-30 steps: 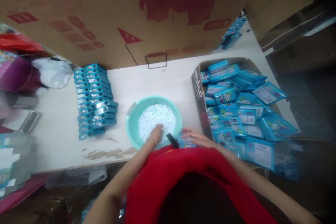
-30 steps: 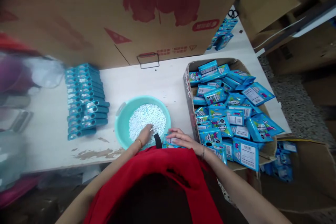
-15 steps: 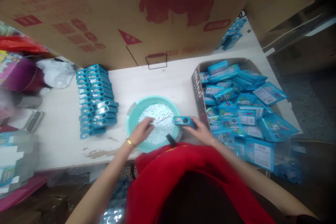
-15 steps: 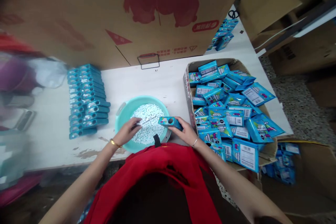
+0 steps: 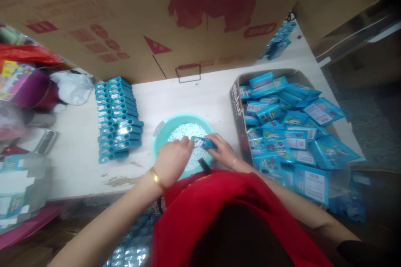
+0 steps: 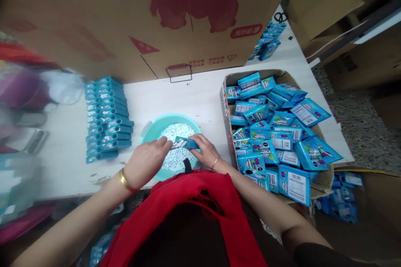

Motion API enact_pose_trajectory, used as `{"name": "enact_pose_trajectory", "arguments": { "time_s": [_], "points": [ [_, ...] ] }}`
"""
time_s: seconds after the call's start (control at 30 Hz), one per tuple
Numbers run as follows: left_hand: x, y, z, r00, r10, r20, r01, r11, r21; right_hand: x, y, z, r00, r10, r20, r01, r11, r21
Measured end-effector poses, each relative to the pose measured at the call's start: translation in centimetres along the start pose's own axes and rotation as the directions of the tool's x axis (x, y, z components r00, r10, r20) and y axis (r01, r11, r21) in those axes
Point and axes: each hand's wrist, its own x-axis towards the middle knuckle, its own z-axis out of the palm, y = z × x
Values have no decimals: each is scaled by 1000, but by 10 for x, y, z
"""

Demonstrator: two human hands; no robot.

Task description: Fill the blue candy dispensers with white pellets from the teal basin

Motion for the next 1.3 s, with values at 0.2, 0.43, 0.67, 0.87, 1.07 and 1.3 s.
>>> {"name": "enact_pose_trajectory", "arguments": {
  "time_s": [0.2,0.43,0.67,0.87,1.07,1.3],
  "points": [
    [-5,-20,4,997,-5,-78,5,1000,0,2,12,1,996,-5,-88,7,1000,24],
    [57,-98,150,958,-267,-108,236,943,-236,5,23,-5,956,180,-233,-155,981,120],
    [76,-55,233,981,-163,-103,116,925,-361,11,21,1,930,287,-230,-234,944,232],
    [58,-15,247,994,-38,-102,-23,843,-537,14,28,5,916,333,-225,-246,906,344],
    [23,-37,206,983,-24,-182,-118,680,-724,13,33,-2,920,289,-265,-202,929,310],
    [-16,-62,98,973,-27,-231,-142,716,-683,14,28,5,989,16,-148,-16,1000,1]
  ]
}}
